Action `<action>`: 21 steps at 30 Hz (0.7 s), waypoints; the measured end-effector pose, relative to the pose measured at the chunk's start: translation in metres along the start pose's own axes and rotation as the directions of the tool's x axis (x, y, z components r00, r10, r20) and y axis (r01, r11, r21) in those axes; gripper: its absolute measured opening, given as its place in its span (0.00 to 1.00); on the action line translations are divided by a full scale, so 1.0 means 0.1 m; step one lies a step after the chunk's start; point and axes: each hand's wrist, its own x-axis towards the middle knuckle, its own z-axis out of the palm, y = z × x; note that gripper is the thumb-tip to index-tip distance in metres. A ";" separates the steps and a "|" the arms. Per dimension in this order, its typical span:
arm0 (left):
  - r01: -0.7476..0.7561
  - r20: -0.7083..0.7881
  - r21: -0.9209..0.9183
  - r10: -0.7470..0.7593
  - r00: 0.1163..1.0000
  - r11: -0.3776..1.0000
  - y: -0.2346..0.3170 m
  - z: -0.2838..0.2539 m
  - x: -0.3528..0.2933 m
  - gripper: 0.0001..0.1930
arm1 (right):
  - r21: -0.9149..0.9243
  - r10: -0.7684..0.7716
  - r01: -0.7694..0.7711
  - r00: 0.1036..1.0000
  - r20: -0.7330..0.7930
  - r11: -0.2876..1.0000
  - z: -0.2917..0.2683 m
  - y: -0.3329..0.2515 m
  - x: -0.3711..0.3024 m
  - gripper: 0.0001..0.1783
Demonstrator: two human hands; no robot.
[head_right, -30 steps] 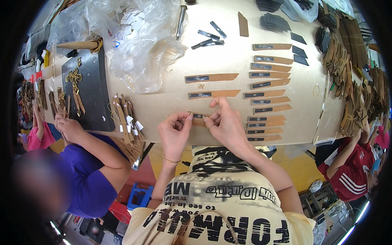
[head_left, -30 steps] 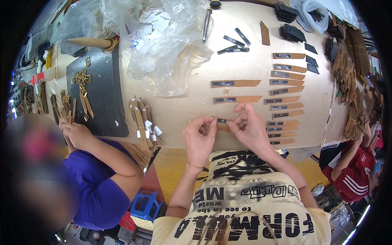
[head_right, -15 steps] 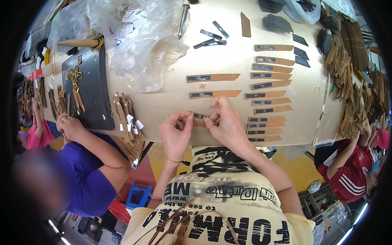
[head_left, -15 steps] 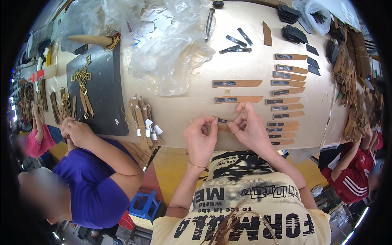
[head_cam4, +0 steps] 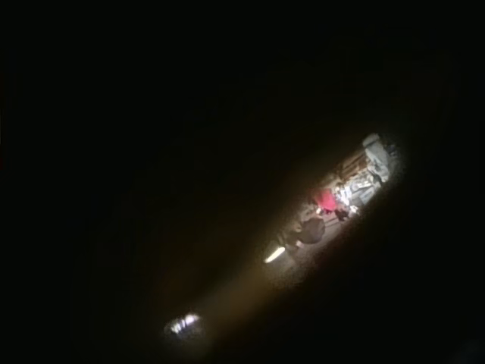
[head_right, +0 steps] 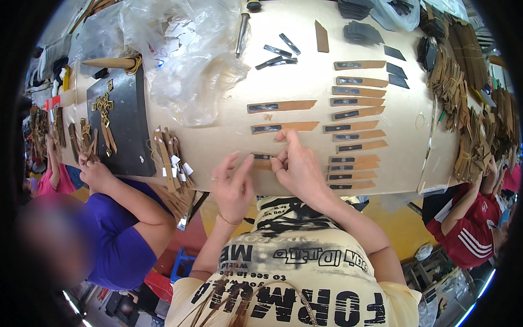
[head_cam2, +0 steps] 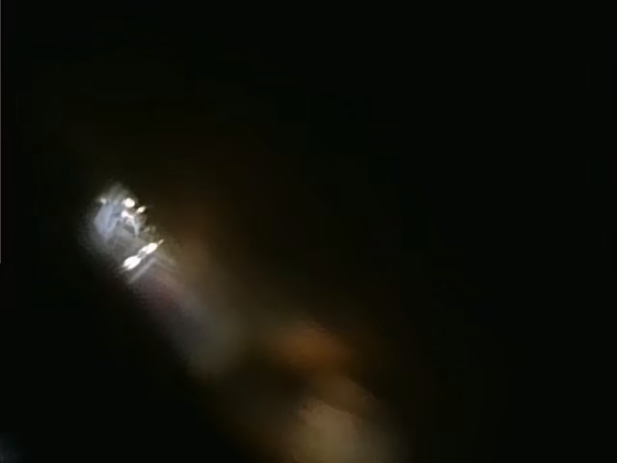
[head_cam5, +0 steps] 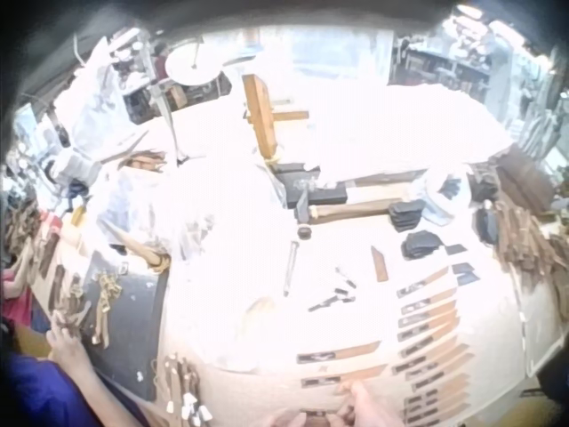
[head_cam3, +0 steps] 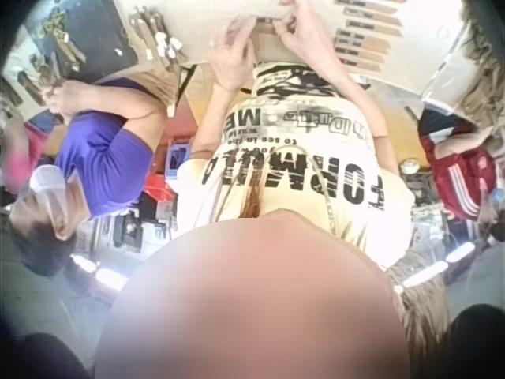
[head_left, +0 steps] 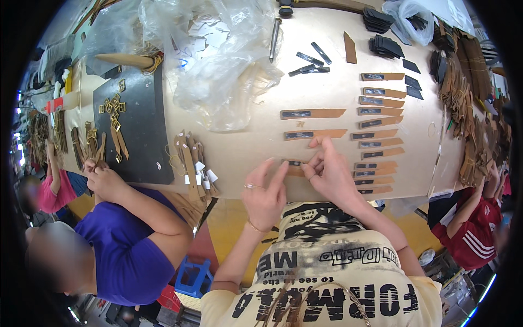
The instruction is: The person assembles small leather components by hand, aligning and pressing dark and light pieces together on a workbench. They repeatedly pick up pairs of pieces, fit them, and place the assembled units in rows on the table.
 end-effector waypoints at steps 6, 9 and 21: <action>-0.107 0.207 0.071 0.090 0.974 0.992 0.12 0.22 -0.10 0.30 | -0.282 -0.163 0.140 0.985 -0.058 0.949 -0.14 -0.02 0.07 0.22; -0.082 0.275 0.040 0.068 0.959 0.996 0.19 0.34 -0.14 0.30 | -0.389 -0.206 0.177 0.978 -0.033 0.904 -0.15 0.00 0.08 0.25; -0.065 0.344 0.032 0.050 0.938 0.997 0.18 0.45 -0.13 0.29 | -0.429 -0.208 0.164 0.976 -0.058 0.888 -0.12 -0.03 0.03 0.31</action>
